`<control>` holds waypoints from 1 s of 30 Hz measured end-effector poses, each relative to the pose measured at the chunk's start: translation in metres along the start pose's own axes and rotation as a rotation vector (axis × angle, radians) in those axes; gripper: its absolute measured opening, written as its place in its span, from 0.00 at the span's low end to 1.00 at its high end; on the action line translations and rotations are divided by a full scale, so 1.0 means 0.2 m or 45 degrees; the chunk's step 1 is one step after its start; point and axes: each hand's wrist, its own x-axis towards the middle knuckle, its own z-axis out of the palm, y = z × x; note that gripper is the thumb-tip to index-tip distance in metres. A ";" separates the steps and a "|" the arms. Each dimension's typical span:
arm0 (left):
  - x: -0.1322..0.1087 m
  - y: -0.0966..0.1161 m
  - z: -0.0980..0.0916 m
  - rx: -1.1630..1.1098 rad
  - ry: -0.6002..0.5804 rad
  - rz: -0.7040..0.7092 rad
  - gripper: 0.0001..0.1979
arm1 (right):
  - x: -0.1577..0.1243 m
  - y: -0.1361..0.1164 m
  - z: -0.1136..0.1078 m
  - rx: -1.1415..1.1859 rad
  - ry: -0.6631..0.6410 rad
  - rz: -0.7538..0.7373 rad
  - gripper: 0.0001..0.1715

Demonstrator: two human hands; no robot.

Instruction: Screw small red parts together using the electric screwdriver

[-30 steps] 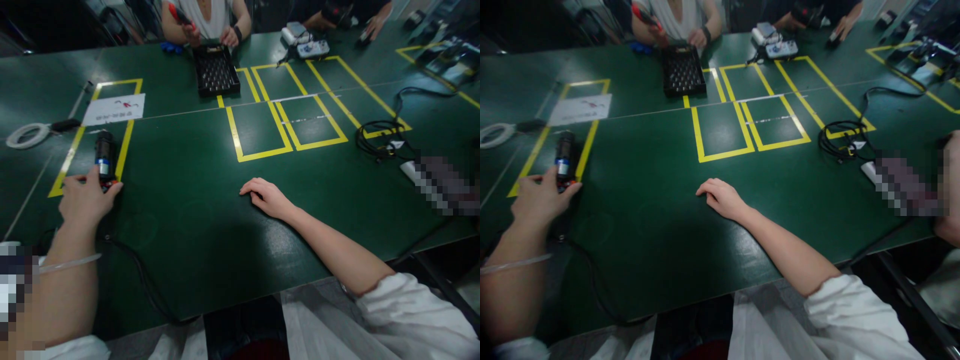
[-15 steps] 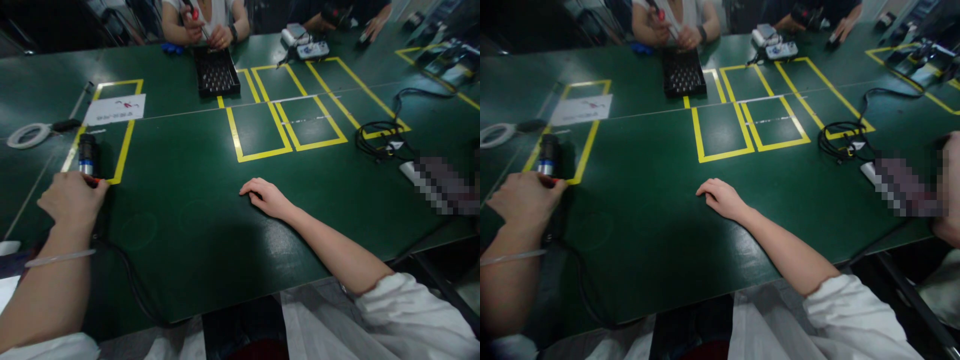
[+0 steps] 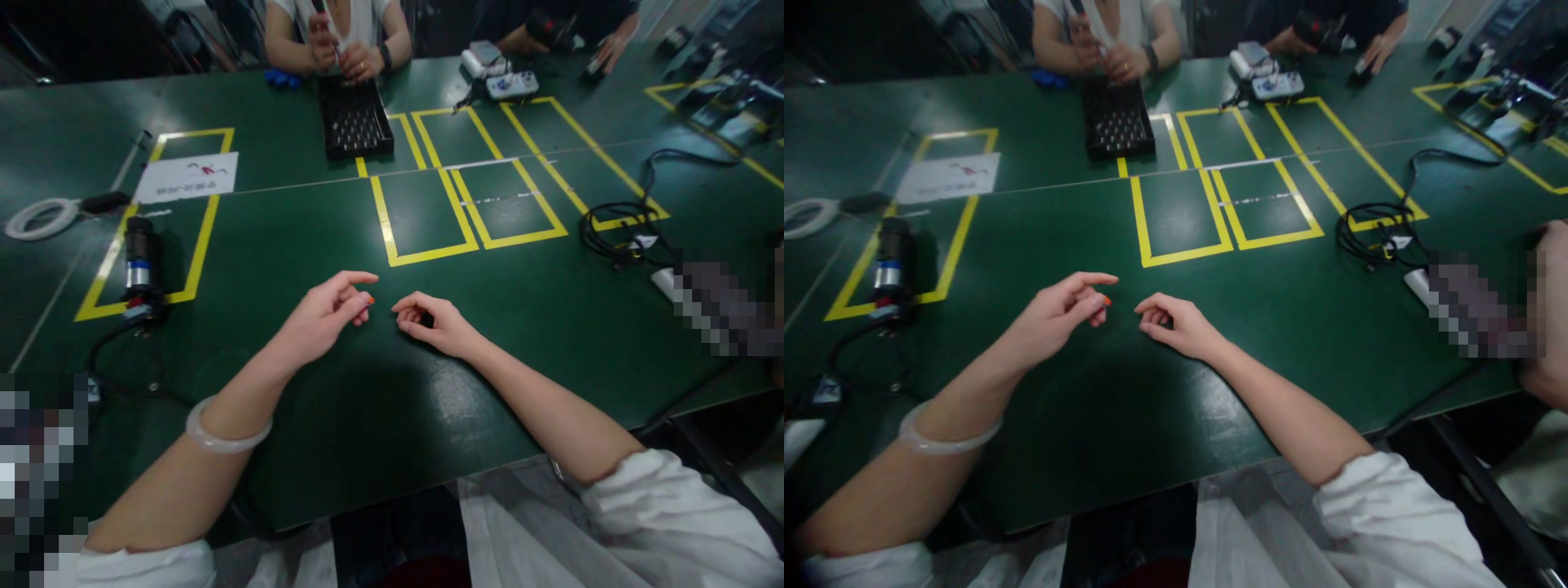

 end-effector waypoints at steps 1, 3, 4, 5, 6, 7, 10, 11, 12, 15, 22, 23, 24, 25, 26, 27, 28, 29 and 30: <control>0.00 0.00 0.05 -0.088 -0.083 0.001 0.25 | 0.00 0.00 0.01 0.075 -0.026 0.010 0.15; 0.00 -0.01 0.12 -0.225 -0.209 -0.022 0.28 | 0.00 0.00 0.02 0.180 -0.076 0.015 0.18; 0.00 -0.03 0.14 -0.271 -0.251 -0.038 0.29 | 0.00 0.00 0.02 0.205 -0.098 0.014 0.17; 0.00 -0.04 0.15 -0.305 -0.280 -0.053 0.30 | 0.00 0.00 0.03 0.215 -0.113 0.015 0.14; 0.01 -0.06 0.17 -0.333 -0.297 -0.067 0.30 | 0.00 0.00 0.03 0.214 -0.121 0.020 0.12; 0.01 -0.08 0.17 -0.358 -0.303 -0.077 0.30 | 0.00 0.00 0.03 0.208 -0.122 0.030 0.10; 0.02 -0.13 0.19 -0.452 -0.271 -0.095 0.27 | 0.00 0.00 0.03 0.179 -0.081 0.071 0.10; 0.02 -0.14 0.19 -0.492 -0.257 -0.106 0.24 | 0.00 0.00 0.03 0.172 -0.057 0.081 0.10; 0.02 -0.16 0.19 -0.531 -0.244 -0.120 0.22 | 0.00 0.00 0.03 0.165 -0.031 0.086 0.10; 0.03 -0.19 0.19 -0.595 -0.245 -0.147 0.18 | 0.01 0.01 0.02 0.145 0.036 0.092 0.09; 0.03 -0.20 0.19 -0.563 -0.297 -0.129 0.16 | 0.01 0.01 0.03 0.089 0.047 0.087 0.08; 0.03 -0.20 0.19 -0.569 -0.299 -0.136 0.16 | 0.01 0.01 0.03 0.082 0.044 0.083 0.08; 0.03 -0.20 0.19 -0.574 -0.300 -0.143 0.16 | 0.01 0.01 0.03 0.077 0.042 0.081 0.08; 0.03 -0.20 0.19 -0.578 -0.299 -0.147 0.16 | 0.01 0.01 0.03 0.073 0.042 0.079 0.08; 0.03 -0.20 0.19 -0.580 -0.295 -0.149 0.15 | 0.01 0.01 0.03 0.070 0.042 0.077 0.09; 0.03 -0.21 0.19 -0.583 -0.289 -0.148 0.15 | 0.01 0.01 0.03 0.070 0.043 0.076 0.09; 0.03 -0.21 0.19 -0.585 -0.282 -0.144 0.15 | 0.01 0.01 0.03 0.073 0.044 0.075 0.10; 0.03 -0.21 0.19 -0.587 -0.274 -0.138 0.15 | 0.01 0.01 0.03 0.080 0.044 0.075 0.11; 0.03 -0.21 0.19 -0.587 -0.265 -0.132 0.15 | 0.01 0.01 0.03 0.091 0.043 0.078 0.12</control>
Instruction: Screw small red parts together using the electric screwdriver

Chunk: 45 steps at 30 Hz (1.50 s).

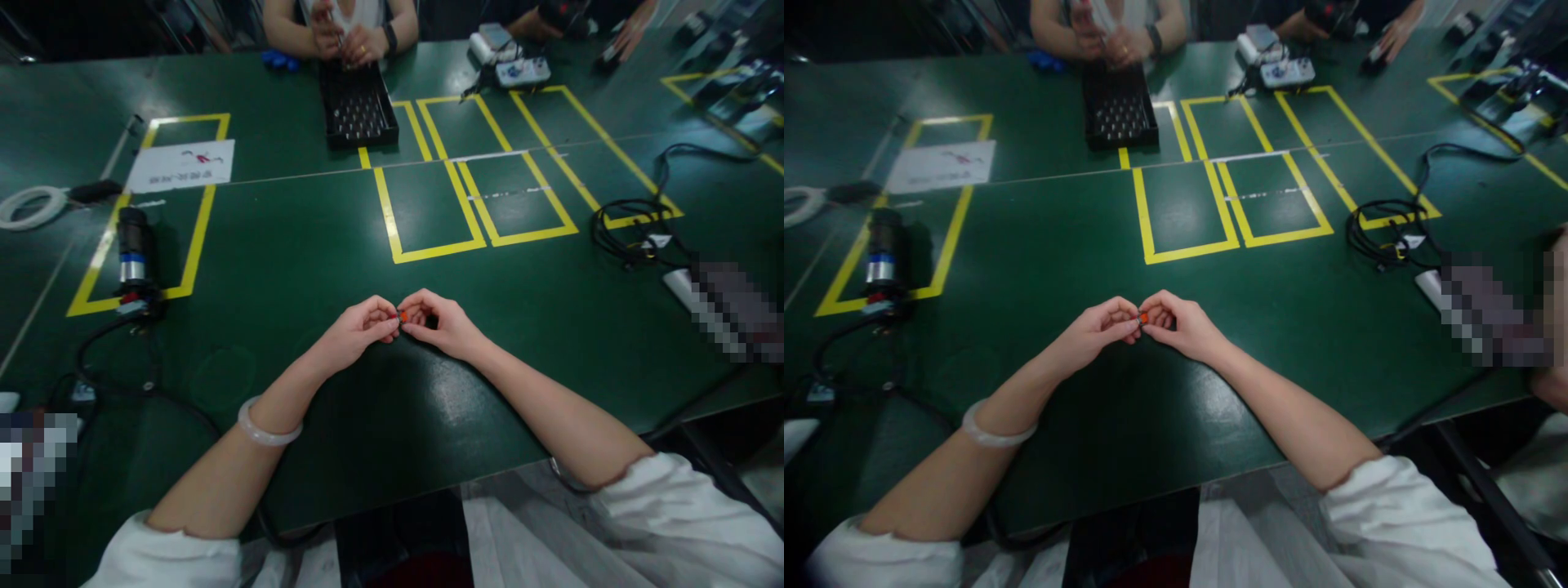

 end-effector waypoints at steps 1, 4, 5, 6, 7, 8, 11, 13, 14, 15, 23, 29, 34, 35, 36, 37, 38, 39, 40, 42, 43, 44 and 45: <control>0.00 0.00 0.00 0.002 0.009 0.006 0.15 | 0.00 0.00 0.00 0.013 -0.001 0.006 0.13; 0.00 0.01 0.01 0.035 0.038 0.014 0.16 | 0.00 -0.01 0.00 0.046 0.011 0.051 0.12; 0.00 0.01 0.01 0.055 0.047 0.018 0.15 | 0.00 -0.01 0.00 0.044 0.013 0.064 0.11; 0.00 0.02 0.01 0.074 0.054 0.024 0.15 | 0.00 -0.01 0.00 0.035 0.013 0.072 0.10; 0.00 0.02 0.02 0.088 0.058 0.034 0.15 | 0.00 -0.01 -0.01 0.022 0.012 0.074 0.09; 0.00 0.02 0.02 0.096 0.061 0.044 0.15 | 0.00 -0.02 -0.01 0.007 0.007 0.070 0.09; 0.00 0.01 0.02 0.083 0.066 0.058 0.16 | 0.00 -0.01 0.00 -0.011 0.007 0.040 0.08; 0.00 0.01 0.02 0.073 0.068 0.048 0.17 | 0.00 -0.01 0.00 -0.001 0.014 0.004 0.07; 0.00 0.00 0.02 0.070 0.070 0.039 0.17 | 0.00 -0.01 0.00 0.002 0.017 -0.019 0.07; 0.00 0.00 0.02 0.069 0.071 0.033 0.16 | 0.00 0.00 0.00 -0.001 0.019 -0.042 0.06; 0.00 -0.01 0.01 0.090 0.094 0.125 0.14 | 0.00 0.00 -0.01 -0.221 0.045 -0.134 0.09; 0.00 -0.01 0.01 0.076 0.109 0.118 0.15 | 0.00 0.00 -0.02 -0.331 0.006 -0.178 0.09; 0.00 -0.01 0.02 0.057 0.113 0.075 0.17 | 0.00 -0.01 -0.02 -0.399 0.000 -0.195 0.09; 0.00 -0.01 0.02 0.059 0.115 0.072 0.17 | 0.00 -0.01 -0.02 -0.412 0.002 -0.200 0.09; 0.00 -0.01 0.02 0.065 0.117 0.074 0.17 | 0.00 -0.01 -0.02 -0.426 0.006 -0.206 0.09; 0.00 -0.01 0.02 0.074 0.119 0.078 0.17 | 0.00 -0.01 -0.02 -0.437 0.009 -0.213 0.10; 0.00 -0.01 0.02 0.084 0.122 0.084 0.17 | 0.00 -0.01 -0.02 -0.447 0.012 -0.221 0.10; 0.00 -0.01 0.02 0.095 0.123 0.091 0.17 | 0.00 -0.01 -0.02 -0.453 0.015 -0.229 0.10; 0.00 0.00 0.02 0.107 0.121 0.096 0.16 | 0.00 -0.01 -0.02 -0.457 0.017 -0.236 0.09; 0.00 0.00 0.01 0.128 0.116 0.101 0.16 | 0.00 -0.01 -0.02 -0.462 0.020 -0.248 0.09; 0.00 0.00 0.01 0.135 0.112 0.099 0.16 | 0.00 -0.01 -0.02 -0.466 0.020 -0.253 0.09; 0.00 0.00 0.01 0.138 0.108 0.098 0.16 | 0.00 -0.01 -0.02 -0.471 0.018 -0.258 0.09; 0.00 0.00 0.01 0.139 0.105 0.095 0.16 | 0.00 -0.01 -0.02 -0.474 0.016 -0.262 0.09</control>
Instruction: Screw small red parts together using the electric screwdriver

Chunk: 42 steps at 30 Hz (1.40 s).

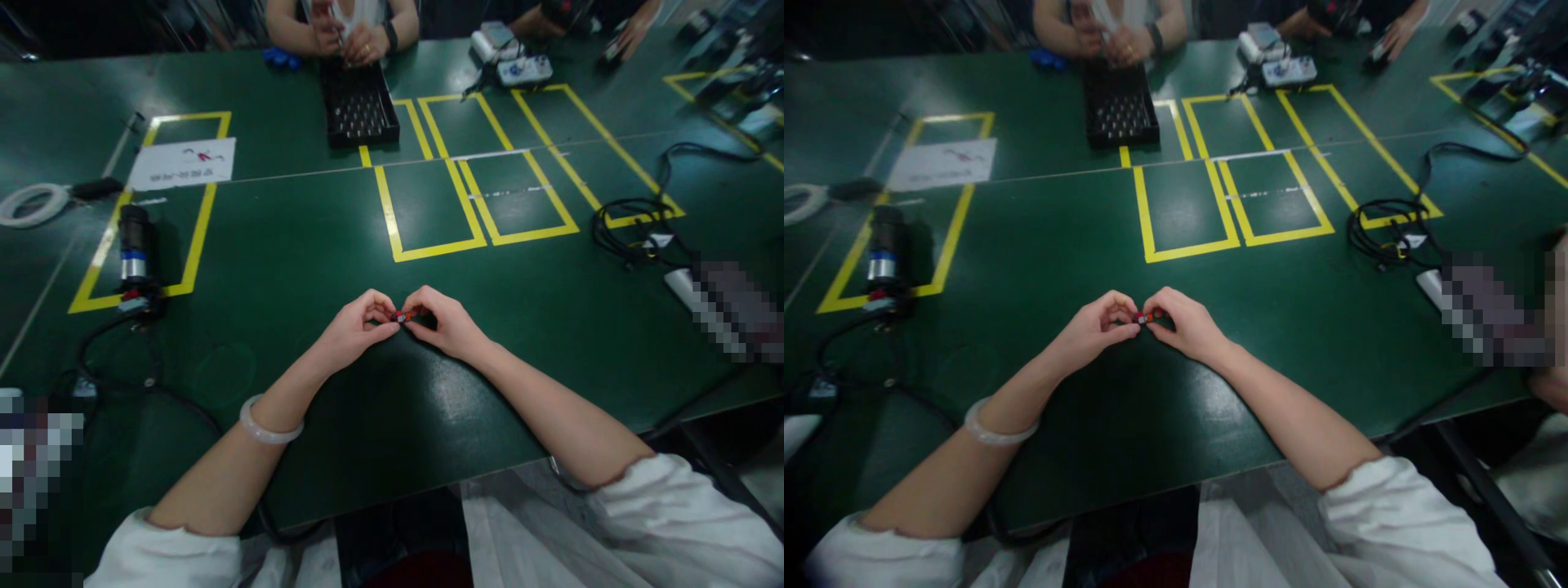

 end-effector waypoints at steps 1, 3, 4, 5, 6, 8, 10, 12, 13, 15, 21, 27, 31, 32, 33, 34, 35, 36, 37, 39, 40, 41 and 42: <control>0.00 0.00 0.00 -0.002 -0.001 -0.003 0.15 | 0.00 0.00 0.00 -0.002 -0.002 -0.003 0.09; 0.00 0.00 0.00 -0.005 -0.004 -0.004 0.15 | 0.00 0.00 0.00 -0.009 -0.007 -0.004 0.09; 0.00 0.00 0.00 -0.005 -0.006 -0.004 0.15 | 0.00 0.00 0.00 -0.013 -0.010 -0.002 0.09; 0.00 -0.01 0.00 -0.003 -0.009 -0.006 0.15 | 0.00 -0.01 0.00 -0.017 -0.014 -0.001 0.09; 0.00 -0.01 0.00 -0.002 -0.011 -0.010 0.15 | 0.00 -0.01 0.00 -0.021 -0.018 0.000 0.09; 0.00 0.00 0.00 -0.004 -0.019 -0.018 0.15 | 0.00 -0.01 0.00 -0.023 -0.022 -0.001 0.09; -0.01 0.00 0.00 -0.008 -0.024 -0.024 0.16 | 0.00 -0.01 0.00 -0.023 -0.026 -0.006 0.08; -0.01 0.00 0.00 -0.006 -0.024 -0.031 0.16 | 0.00 -0.02 -0.01 -0.024 -0.029 -0.008 0.08; -0.01 0.00 0.00 -0.002 -0.024 -0.037 0.16 | 0.00 -0.02 -0.01 -0.024 -0.031 -0.008 0.08; -0.01 0.00 0.00 0.004 -0.026 -0.046 0.16 | 0.00 -0.02 -0.01 -0.020 -0.037 -0.007 0.08; -0.01 0.01 0.00 0.009 -0.020 -0.041 0.15 | 0.00 -0.01 0.00 -0.027 -0.049 -0.008 0.08; 0.00 -0.01 -0.02 -0.022 -0.045 -0.046 0.16 | 0.00 -0.01 0.00 -0.011 -0.043 -0.001 0.07; 0.00 -0.02 -0.01 -0.047 -0.029 -0.050 0.16 | 0.00 0.00 0.00 0.030 -0.009 0.027 0.07; 0.01 -0.02 -0.01 -0.058 -0.029 -0.052 0.16 | 0.00 0.01 0.00 0.051 0.000 0.039 0.07; 0.01 -0.01 -0.01 -0.069 -0.033 -0.056 0.17 | 0.01 0.01 0.00 0.072 0.008 0.056 0.07; 0.01 -0.01 -0.01 -0.077 -0.038 -0.063 0.17 | 0.01 0.01 0.00 0.090 0.016 0.074 0.07; 0.01 0.00 -0.01 -0.073 -0.046 -0.073 0.18 | 0.01 0.02 0.00 0.107 0.023 0.091 0.07; 0.01 0.01 -0.03 -0.054 -0.053 -0.082 0.19 | 0.01 0.02 0.00 0.122 0.028 0.106 0.07; 0.00 0.02 -0.06 -0.015 -0.054 -0.085 0.20 | 0.01 0.02 0.00 0.134 0.033 0.114 0.07; -0.03 0.04 -0.14 0.125 -0.026 -0.084 0.21 | 0.01 0.02 0.00 0.157 0.041 0.124 0.07; -0.05 0.04 -0.21 0.222 0.008 -0.082 0.22 | 0.01 0.02 -0.01 0.163 0.039 0.128 0.07; -0.08 0.05 -0.28 0.338 0.068 -0.082 0.22 | 0.01 0.02 -0.01 0.166 0.035 0.129 0.07; -0.11 0.05 -0.37 0.475 0.150 -0.086 0.23 | 0.01 0.02 -0.01 0.167 0.030 0.131 0.07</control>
